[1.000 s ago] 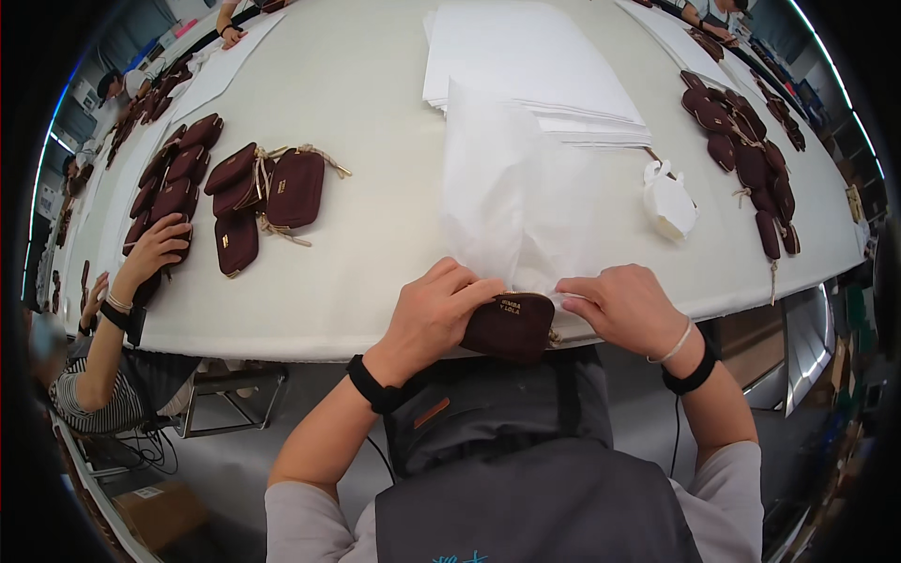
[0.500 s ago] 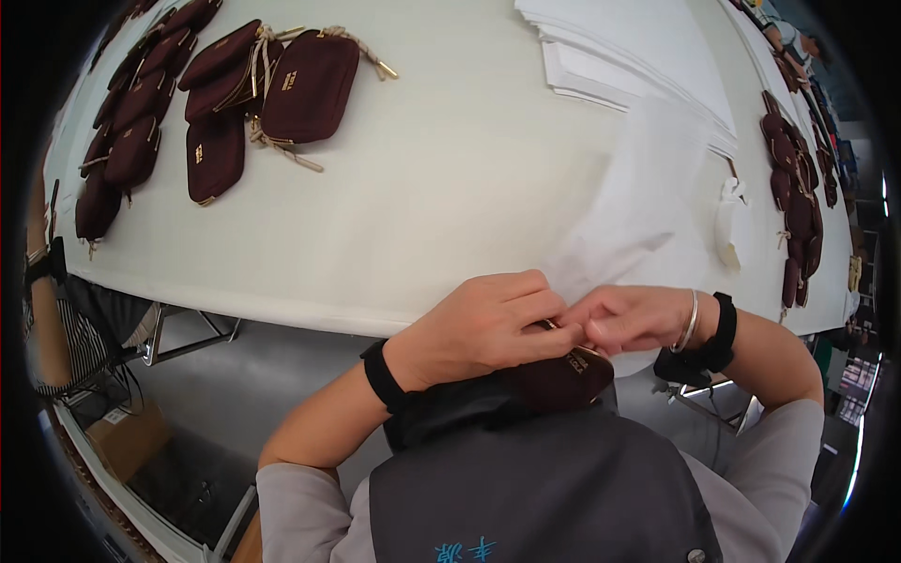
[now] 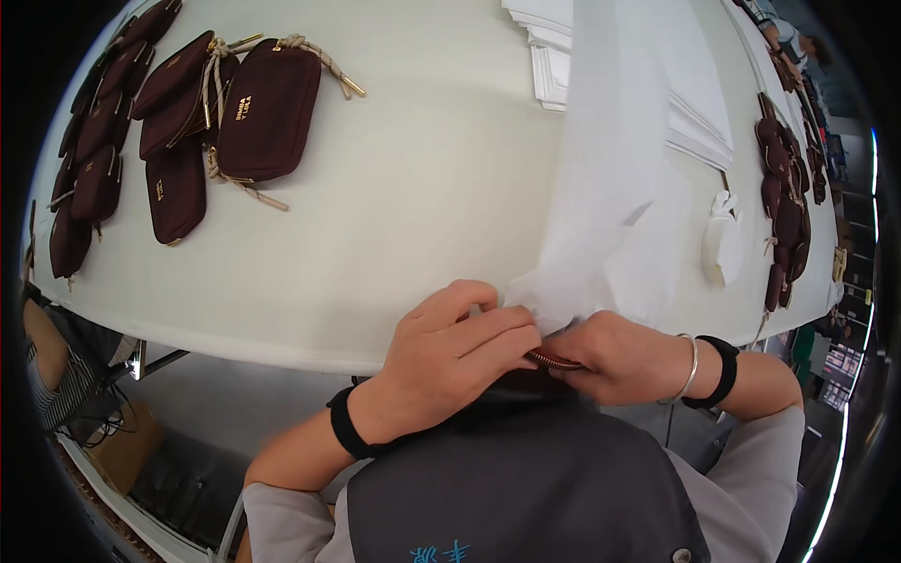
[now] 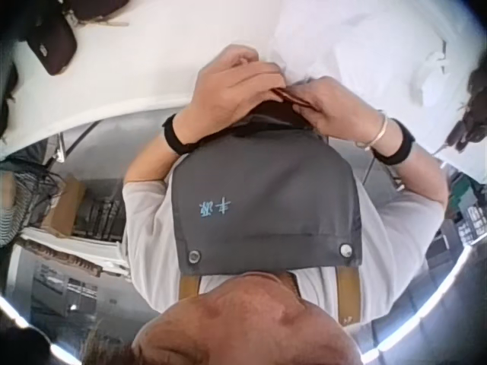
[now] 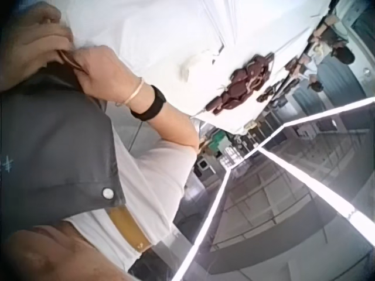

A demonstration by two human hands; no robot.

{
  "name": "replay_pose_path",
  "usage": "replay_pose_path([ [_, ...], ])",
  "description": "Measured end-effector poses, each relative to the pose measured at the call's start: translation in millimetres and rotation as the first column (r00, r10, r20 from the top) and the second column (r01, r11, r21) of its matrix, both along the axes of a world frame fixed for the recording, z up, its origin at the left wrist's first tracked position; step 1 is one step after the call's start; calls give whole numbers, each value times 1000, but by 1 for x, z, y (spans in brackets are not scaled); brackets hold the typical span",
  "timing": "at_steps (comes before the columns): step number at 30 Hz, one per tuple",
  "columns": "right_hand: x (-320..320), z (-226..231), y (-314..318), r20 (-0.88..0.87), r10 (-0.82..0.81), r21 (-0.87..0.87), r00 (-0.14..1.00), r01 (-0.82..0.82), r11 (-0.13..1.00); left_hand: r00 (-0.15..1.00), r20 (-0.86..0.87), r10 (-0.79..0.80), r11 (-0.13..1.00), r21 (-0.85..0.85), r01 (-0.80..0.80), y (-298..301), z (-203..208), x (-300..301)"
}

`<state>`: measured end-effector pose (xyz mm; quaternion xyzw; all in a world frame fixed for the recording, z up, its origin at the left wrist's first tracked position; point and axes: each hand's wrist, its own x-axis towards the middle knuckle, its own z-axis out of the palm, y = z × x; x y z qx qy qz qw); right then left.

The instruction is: The person inserts white tissue paper into small maroon pouches, zips them closed, and places them on a table. The person also uses a thin stick to adjust the contents of the pouches and attaches a string to the zipper pull.

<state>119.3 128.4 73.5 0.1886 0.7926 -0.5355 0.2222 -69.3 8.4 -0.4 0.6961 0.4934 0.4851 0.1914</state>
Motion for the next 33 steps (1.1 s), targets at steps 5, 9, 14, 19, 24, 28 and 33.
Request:
replay_pose_path([
  [5, 8, -11, -8, 84, 59, -249, 995, -37, 968, 992, 96, -86, 976, -193, 103, -25, -12, 10],
  [9, 10, -25, -9, 28, 80, -279, 996, -69, 958, 996, -5, -87, 988, -131, 86, -23, -16, 16],
  [14, 21, -16, -17, -94, -113, -203, 989, 92, 975, 994, -49, -101, 991, -92, 96, -24, -16, 16],
  [19, 45, -14, 11, -490, -201, 507, 848, 464, 726, 994, -58, -95, 991, -101, 89, -28, -21, 14],
  [24, 29, -40, 4, -480, -49, 656, 876, 395, 643, 992, -85, -91, 993, -78, 85, -22, -13, 14],
  [28, 32, -47, 7, -498, 4, 616, 867, 350, 706, 994, -83, -66, 995, -79, 60, -22, -12, 15],
  [33, 33, -51, 4, -506, 34, 580, 862, 311, 753, 997, -57, -55, 996, -72, 51, -25, -12, 14],
])
